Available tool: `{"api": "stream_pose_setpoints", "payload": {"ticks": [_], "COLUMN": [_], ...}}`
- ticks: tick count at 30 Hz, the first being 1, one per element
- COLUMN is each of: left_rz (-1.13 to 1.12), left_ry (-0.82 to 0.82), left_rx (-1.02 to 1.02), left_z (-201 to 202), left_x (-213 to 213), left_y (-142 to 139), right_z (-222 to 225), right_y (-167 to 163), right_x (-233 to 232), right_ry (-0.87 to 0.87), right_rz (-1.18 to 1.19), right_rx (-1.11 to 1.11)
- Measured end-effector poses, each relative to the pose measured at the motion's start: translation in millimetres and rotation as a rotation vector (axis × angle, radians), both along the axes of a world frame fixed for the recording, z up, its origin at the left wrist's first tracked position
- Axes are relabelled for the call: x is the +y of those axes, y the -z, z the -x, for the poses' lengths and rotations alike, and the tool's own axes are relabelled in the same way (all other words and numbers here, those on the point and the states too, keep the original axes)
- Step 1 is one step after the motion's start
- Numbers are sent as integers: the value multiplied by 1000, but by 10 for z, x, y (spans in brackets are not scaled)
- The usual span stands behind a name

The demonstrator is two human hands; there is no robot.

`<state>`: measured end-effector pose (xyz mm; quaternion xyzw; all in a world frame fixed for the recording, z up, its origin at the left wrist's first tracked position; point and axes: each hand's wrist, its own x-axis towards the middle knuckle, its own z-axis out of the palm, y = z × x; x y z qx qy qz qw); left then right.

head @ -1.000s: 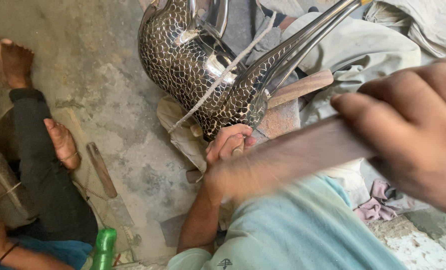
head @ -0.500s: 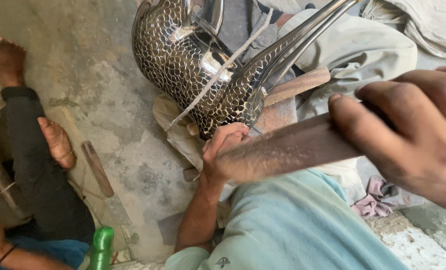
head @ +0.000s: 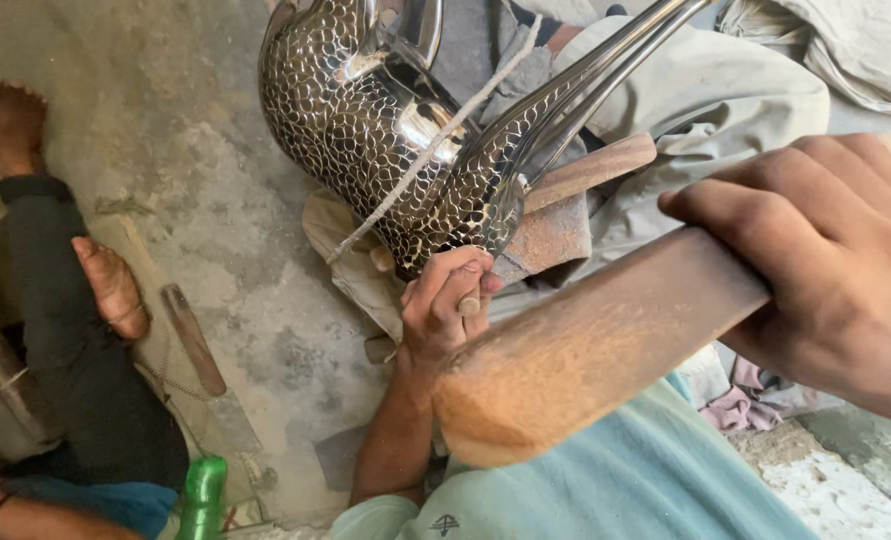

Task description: The person sits on the floor and repeatedly hammers a small metal punch against a silver giraffe-shaped sculpture to create a textured pattern. They adjust the sculpture's position on a wooden block and reposition the punch multiple times while continuing to strike the surface.

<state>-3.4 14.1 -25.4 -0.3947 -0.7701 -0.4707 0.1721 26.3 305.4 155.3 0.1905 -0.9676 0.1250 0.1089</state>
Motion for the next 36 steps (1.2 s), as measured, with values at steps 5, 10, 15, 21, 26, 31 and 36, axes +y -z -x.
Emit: {"api": "stream_pose_setpoints", "payload": {"ticks": [5,10,15,21,26,31,36], "left_rz": [5,-4,126,22,136,-29,2], "left_ry": [28,25,-72,-29,-77,16,26], "left_rx": [-156,-105,-129,-205,-171,-70,-101], "left_z": [-63,-25,-51,-81,-39,-35,-49], "left_x": [-42,-6,-14,4,-18,-22,-82], "left_y": [-136,-173,-302,-379,-282,-73,46], "right_z": [28,52,57,38,19,55,-10], "right_y": [-27,-107,-103,-75,-117,-131,-166], "right_x": [-26,-49,-48,-35,-53,-85,-117], "right_ry": [-25,-21,-44,-12,1,15,25], "right_rz": [-45,-159,-235,-153,-116,-170,-179], "right_rx": [86,68,81,42,-34,23,-12]}}
